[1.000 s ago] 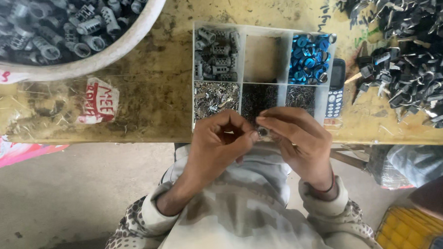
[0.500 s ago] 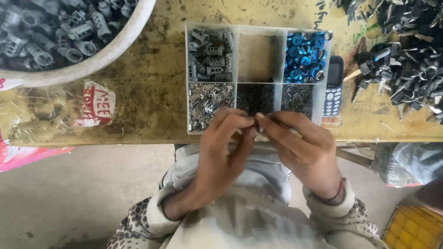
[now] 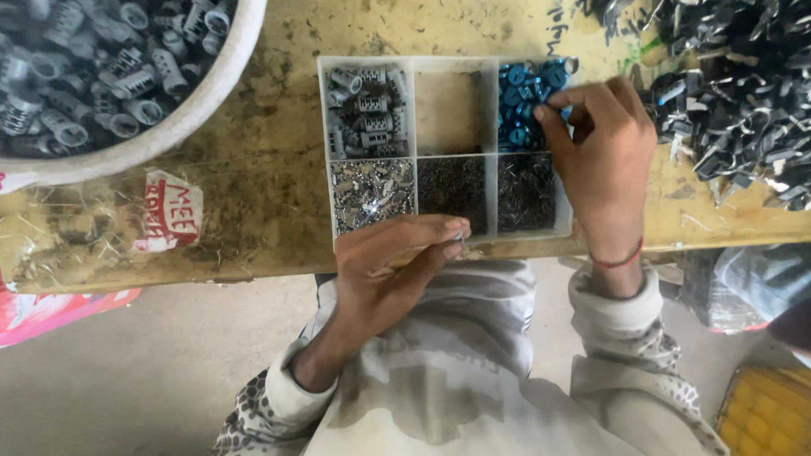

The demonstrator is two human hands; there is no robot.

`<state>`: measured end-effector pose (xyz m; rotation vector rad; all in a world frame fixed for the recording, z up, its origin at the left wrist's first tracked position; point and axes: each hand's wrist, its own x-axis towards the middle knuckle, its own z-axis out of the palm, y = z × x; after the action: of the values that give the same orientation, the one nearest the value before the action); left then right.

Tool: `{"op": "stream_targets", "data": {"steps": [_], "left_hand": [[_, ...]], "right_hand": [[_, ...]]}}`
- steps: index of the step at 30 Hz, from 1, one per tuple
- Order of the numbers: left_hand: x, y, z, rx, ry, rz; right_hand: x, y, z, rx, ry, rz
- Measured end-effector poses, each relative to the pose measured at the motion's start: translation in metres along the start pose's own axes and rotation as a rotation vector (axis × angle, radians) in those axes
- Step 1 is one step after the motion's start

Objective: The person assembles small key components at a workbench, fitting springs and blue plastic caps into metal key heads by hand and placing finished pieces into a compartment tray.

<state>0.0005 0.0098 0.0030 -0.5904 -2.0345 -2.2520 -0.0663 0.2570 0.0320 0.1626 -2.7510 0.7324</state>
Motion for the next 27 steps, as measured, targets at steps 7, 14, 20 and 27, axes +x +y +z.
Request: {"op": "stream_targets", "data": {"steps": [7, 14, 20, 27], "left_hand": [[0.005, -0.007, -0.002, 0.027, -0.048, 0.008], [0.004, -0.014, -0.004, 0.025, -0.085, -0.003], [0.009, -0.005, -0.005, 0.333, -0.156, 0.162], [0.014, 0.008, -0.006, 0.567, -0.311, 0.334]], "right_hand": [[-0.004, 0.003, -0.002, 0.211, 0.002, 0.152], [-0.014, 0.005, 0.000, 0.792, -0.010, 0.178], [-0.040, -0.010, -0.011, 1.068, -0.175, 0.199], [-0.062, -0.016, -0.021, 1.206, -0.514, 0.193]]}}
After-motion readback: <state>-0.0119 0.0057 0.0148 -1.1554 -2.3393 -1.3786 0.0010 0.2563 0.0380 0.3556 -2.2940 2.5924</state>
